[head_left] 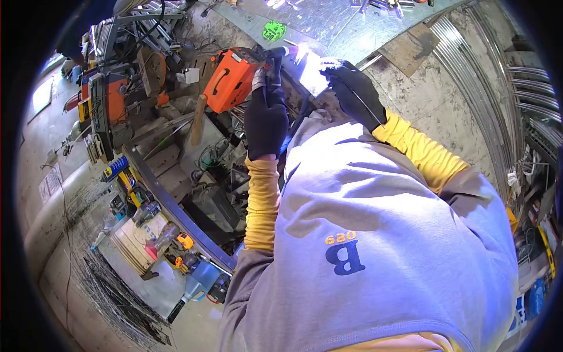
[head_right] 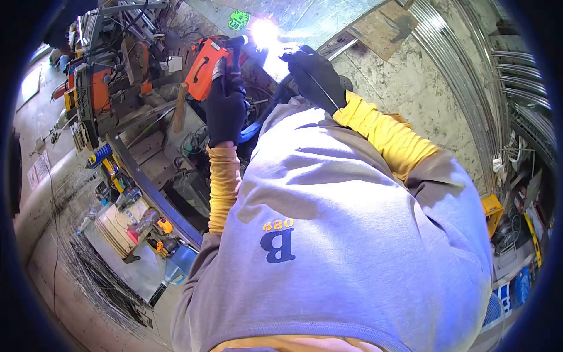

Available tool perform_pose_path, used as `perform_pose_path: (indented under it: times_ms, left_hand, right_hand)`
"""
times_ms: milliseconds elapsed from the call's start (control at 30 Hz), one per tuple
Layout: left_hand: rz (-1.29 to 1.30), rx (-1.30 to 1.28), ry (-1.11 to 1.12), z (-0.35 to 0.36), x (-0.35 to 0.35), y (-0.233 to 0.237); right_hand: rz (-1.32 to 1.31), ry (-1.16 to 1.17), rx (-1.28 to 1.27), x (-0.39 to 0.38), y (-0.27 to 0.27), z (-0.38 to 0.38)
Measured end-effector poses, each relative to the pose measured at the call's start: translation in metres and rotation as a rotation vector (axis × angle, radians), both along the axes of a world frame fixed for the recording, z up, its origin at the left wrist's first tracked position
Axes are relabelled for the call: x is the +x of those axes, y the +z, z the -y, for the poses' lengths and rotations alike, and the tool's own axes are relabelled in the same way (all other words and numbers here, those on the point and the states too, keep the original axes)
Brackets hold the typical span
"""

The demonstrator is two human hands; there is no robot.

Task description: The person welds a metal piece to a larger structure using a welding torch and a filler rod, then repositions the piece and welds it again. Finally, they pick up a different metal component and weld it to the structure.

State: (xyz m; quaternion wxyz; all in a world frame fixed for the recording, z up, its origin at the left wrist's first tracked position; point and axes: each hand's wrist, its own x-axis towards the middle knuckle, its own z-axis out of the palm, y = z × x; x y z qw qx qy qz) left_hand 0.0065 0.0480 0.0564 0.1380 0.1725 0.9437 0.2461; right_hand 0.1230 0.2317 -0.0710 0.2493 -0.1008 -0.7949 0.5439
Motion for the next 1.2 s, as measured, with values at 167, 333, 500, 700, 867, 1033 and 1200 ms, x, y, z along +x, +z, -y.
perform_pose_path:
  times_ms: [167,333,500,700,867,1033,1200]
  left_hand:
    - [0.023,0.094,-0.038,0.002,-0.001,-0.003]
    - [0.359,0.274,0.194,-0.007,-0.002,-0.001]
    - [0.345,0.23,0.2,-0.003,-0.006,-0.006]
    - [0.226,0.226,0.092,0.003,-0.008,-0.013]
    - [0.253,0.29,0.101,0.011,-0.003,-0.017]
    - [-0.096,0.197,-0.152,0.016,-0.005,-0.023]
    - [-0.07,0.039,-0.051,0.011,0.001,-0.016]
  right_hand:
    - [0.011,0.013,-0.186,-0.002,0.014,0.0]
    - [-0.026,0.011,-0.195,-0.008,0.014,-0.008]
    - [0.015,0.019,-0.21,-0.007,0.02,-0.008]
    - [0.037,0.01,-0.214,-0.006,0.021,-0.008]
    - [0.047,0.004,-0.225,0.0,0.027,-0.002]
    - [0.018,-0.006,-0.205,-0.001,0.024,-0.001]
    - [-0.057,0.039,0.403,0.002,-0.01,-0.006]
